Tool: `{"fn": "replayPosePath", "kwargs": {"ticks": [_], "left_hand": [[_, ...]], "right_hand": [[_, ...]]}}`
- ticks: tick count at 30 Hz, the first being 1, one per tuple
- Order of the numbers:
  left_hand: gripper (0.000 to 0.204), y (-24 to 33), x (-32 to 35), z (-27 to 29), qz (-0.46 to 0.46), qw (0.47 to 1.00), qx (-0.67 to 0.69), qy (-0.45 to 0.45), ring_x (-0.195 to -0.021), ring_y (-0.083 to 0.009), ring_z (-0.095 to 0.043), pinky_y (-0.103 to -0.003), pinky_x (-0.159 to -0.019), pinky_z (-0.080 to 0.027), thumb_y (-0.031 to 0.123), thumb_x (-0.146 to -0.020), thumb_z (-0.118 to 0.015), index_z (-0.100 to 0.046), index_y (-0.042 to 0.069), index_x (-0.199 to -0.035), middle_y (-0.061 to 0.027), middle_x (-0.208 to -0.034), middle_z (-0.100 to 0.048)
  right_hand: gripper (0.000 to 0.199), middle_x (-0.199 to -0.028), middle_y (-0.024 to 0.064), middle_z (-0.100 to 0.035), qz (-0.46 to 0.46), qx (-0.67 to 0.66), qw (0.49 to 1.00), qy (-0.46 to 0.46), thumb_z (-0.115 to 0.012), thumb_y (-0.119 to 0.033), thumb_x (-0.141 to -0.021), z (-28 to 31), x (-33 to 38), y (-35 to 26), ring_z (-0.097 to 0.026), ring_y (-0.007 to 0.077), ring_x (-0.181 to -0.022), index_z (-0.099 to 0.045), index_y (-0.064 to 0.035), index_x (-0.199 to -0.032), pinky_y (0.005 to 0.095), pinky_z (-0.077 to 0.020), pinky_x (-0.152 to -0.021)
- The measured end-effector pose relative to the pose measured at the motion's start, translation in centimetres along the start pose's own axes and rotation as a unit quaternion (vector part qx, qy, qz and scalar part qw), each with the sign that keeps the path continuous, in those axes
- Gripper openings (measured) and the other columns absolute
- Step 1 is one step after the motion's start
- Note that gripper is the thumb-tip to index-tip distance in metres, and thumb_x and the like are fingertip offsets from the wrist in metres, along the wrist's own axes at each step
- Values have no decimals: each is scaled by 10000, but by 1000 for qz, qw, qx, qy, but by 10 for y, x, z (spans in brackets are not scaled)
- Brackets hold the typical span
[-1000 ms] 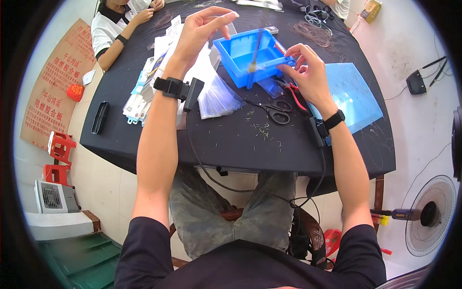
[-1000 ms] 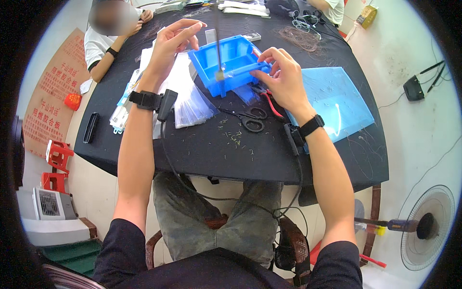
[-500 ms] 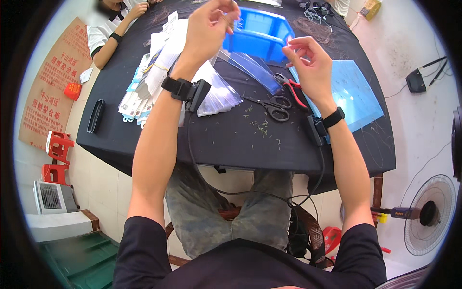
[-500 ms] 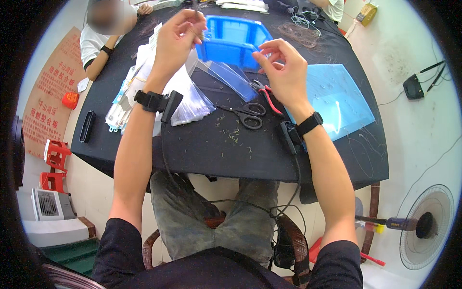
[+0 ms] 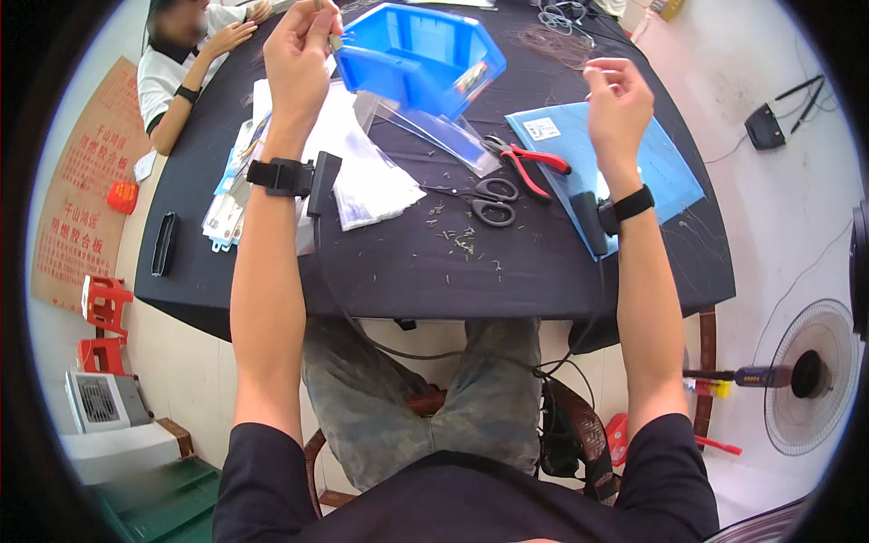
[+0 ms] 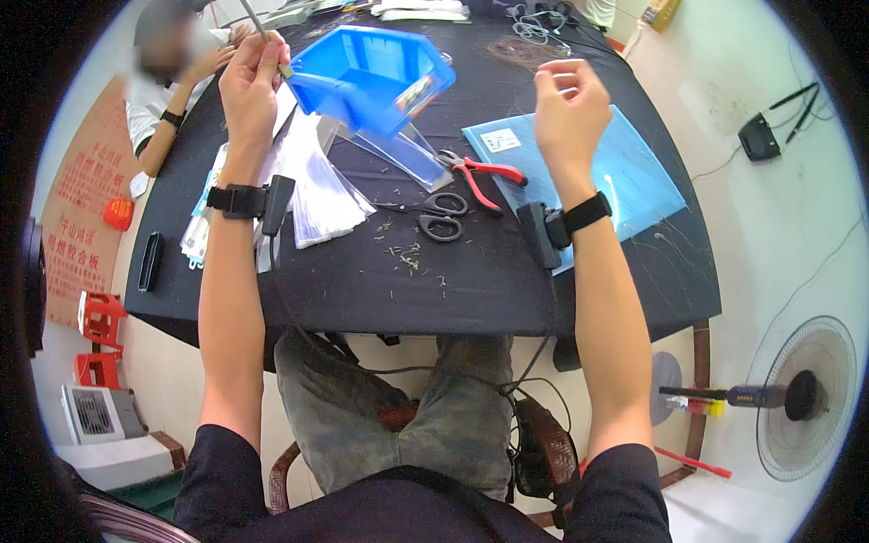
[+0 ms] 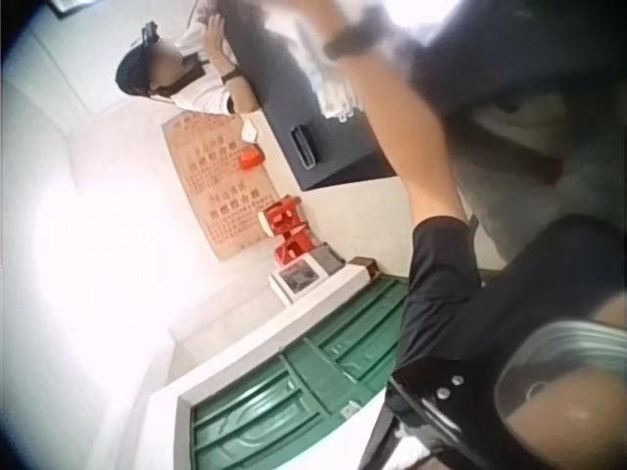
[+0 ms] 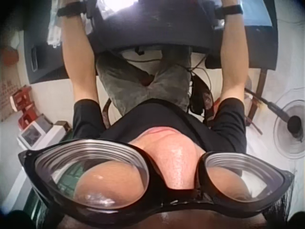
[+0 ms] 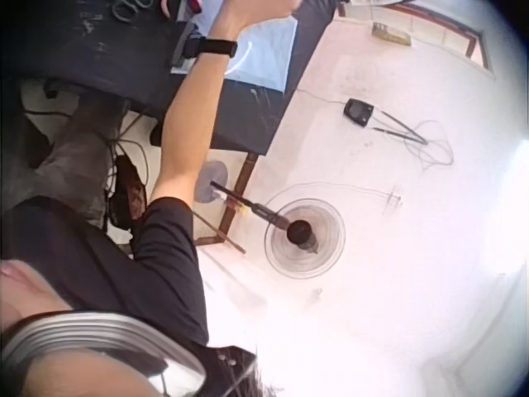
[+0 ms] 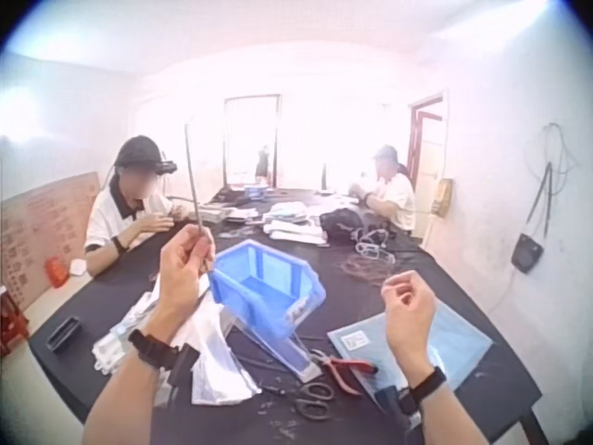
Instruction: The recorder is assembling fishing hook rigs by threading line through small beads and attaching hooks.
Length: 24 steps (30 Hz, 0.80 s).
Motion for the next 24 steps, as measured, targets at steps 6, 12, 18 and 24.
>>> {"fn": "replayPosePath", "kwargs": {"ticks": [6,12,18,24], "left_hand": [[163,-18,5,-10,98,995,-10,-27,-751,-24,-523,-178,-684,-420,168,-1089,-590,-666,33,-1143,31,-875,-626],[132,-23,11,-21,94,994,-8,-62,-723,-27,-506,-197,-635,-384,118,-1087,-559,-676,60,-1065,46,-820,-619],[129,-24,16,-27,90,989,-100,-63,-757,-33,-513,-204,-708,-416,152,-1100,-550,-645,65,-1088,42,-849,-609],[139,-33,19,-28,116,986,-100,-68,-796,-47,-528,-221,-728,-428,157,-1107,-534,-632,62,-1076,31,-863,-596]], "right_hand": [[179,-821,49,-723,-93,-35,992,-84,-738,-178,-884,21,-36,23,-640,101,-691,-776,-37,-987,252,-509,-651],[264,-806,81,-756,-134,199,898,-369,-784,-229,-875,-9,-35,47,-723,148,-703,-768,9,-987,289,-564,-670],[332,-1262,182,-664,-64,312,820,-475,-807,-362,-816,-14,-14,59,-623,332,-1210,-786,-106,-1026,419,-495,-1023],[338,-1273,192,-676,-45,340,854,-392,-762,-351,-860,8,-25,63,-641,341,-1199,-766,-70,-1048,417,-510,-1010]]}}
Point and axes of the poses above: each hand's wrist, its own x-axis away from the middle knuckle, its own z-axis out of the back of the hand, y = z × x, the point moved 6 cm from there along -x, towards the middle knuckle
